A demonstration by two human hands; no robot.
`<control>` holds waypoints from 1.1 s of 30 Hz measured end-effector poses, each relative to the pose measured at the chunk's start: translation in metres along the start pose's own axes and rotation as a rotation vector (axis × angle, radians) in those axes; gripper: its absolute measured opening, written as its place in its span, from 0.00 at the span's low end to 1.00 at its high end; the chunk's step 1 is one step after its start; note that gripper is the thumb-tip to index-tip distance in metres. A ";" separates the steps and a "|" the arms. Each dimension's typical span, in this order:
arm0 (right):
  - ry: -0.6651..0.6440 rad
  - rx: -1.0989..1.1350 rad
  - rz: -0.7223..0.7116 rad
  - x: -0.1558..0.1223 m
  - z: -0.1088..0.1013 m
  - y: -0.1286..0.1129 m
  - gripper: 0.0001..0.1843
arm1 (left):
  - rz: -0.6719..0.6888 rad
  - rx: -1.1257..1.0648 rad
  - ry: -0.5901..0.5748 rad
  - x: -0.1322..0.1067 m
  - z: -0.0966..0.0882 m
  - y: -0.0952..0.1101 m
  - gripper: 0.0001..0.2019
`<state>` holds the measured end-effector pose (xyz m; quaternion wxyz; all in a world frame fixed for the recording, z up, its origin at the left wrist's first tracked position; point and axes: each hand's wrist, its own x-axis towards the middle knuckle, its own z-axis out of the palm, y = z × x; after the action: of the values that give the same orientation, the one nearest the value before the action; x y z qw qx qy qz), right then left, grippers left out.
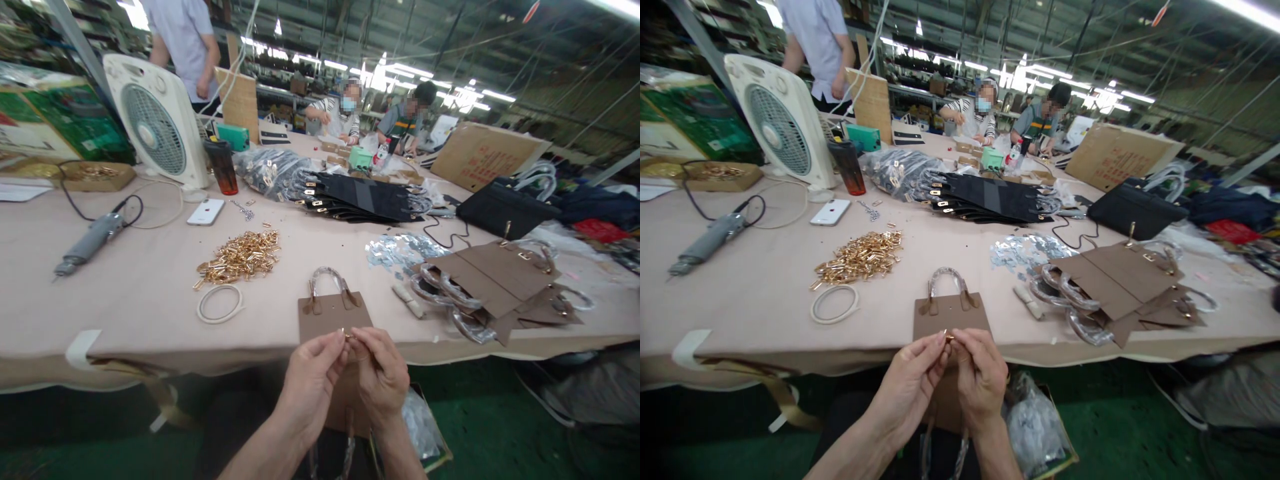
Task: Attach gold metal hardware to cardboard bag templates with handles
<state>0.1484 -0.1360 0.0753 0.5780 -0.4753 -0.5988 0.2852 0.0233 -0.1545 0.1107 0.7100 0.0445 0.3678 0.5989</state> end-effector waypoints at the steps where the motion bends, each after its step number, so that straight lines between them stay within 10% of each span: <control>1: 0.016 0.029 0.050 -0.002 0.001 0.000 0.08 | 0.030 0.011 0.004 0.000 0.000 -0.002 0.19; 11: 0.193 0.768 0.770 -0.015 0.023 0.001 0.20 | 0.477 0.496 0.014 0.007 -0.010 -0.016 0.10; 33: 0.221 1.084 0.955 -0.022 0.021 0.007 0.09 | 0.334 0.561 -0.117 0.017 -0.020 -0.014 0.18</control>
<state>0.1269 -0.1484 0.0559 0.6019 -0.3577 -0.0390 0.7130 0.0238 -0.1507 0.0808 0.5818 0.3325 0.4648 0.5788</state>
